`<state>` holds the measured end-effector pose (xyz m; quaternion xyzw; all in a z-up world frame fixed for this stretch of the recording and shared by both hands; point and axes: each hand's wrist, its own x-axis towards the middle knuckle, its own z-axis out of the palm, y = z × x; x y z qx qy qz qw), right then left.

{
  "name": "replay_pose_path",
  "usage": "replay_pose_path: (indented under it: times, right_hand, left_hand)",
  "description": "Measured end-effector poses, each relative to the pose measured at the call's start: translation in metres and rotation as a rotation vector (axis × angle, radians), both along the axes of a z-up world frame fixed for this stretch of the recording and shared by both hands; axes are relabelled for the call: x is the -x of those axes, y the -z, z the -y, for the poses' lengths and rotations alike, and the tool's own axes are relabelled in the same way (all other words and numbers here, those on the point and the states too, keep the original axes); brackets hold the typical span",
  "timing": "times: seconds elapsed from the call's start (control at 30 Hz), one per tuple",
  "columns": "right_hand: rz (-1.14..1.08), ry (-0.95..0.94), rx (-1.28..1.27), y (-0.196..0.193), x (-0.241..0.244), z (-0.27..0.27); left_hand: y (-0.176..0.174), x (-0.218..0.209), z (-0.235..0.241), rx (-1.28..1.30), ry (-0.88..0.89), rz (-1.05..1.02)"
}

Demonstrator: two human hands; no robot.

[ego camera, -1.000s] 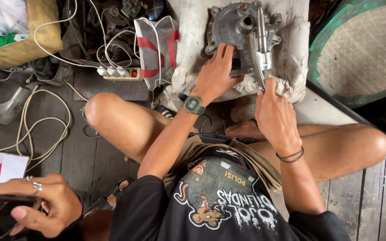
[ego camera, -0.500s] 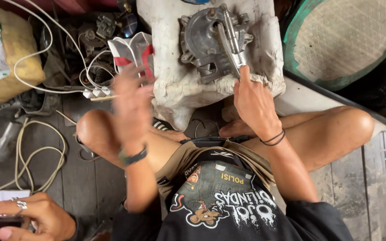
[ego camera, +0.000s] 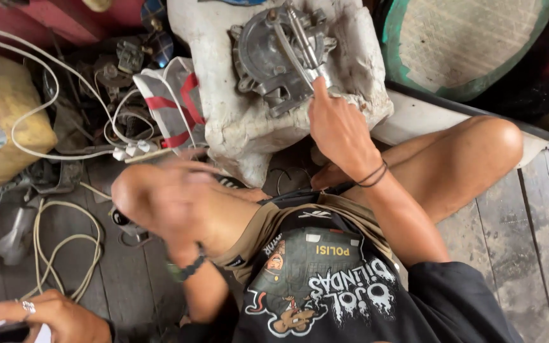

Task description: Cleaning residue and dirt from a motorcycle engine casing using a metal scraping tool

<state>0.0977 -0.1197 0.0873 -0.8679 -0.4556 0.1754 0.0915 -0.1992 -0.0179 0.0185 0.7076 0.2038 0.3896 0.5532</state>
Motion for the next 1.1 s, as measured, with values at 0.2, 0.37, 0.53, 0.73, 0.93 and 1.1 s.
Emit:
replay_pose_path:
  times: [0.2,0.37,0.53,0.73,0.93,1.1]
  right_hand:
    - [0.102,0.118,0.116,0.089,-0.021,-0.014]
    - [-0.056,0.14,0.158,0.033,-0.007,0.005]
    - [-0.052,-0.028,-0.049,0.016,-0.007,0.02]
    - [0.064,-0.124,-0.132,0.007,-0.011,-0.006]
    - [0.0,-0.005,0.037,0.012,-0.001,0.029]
    - [0.033,-0.034,-0.03,0.009,-0.006,0.01]
  left_hand:
    - [-0.15,-0.187,0.056,-0.292,0.839,-0.377]
    - [-0.113,-0.194,0.061,-0.477,0.755,-0.533]
    - [-0.02,-0.156,-0.014,-0.491,-0.2,-0.413]
    - [0.006,-0.182,-0.033,-0.363,-0.113,-0.726]
    - [0.018,-0.181,-0.025,-0.439,-0.057,-0.697]
    - [0.024,-0.193,-0.022,-0.572,-0.143,-0.663]
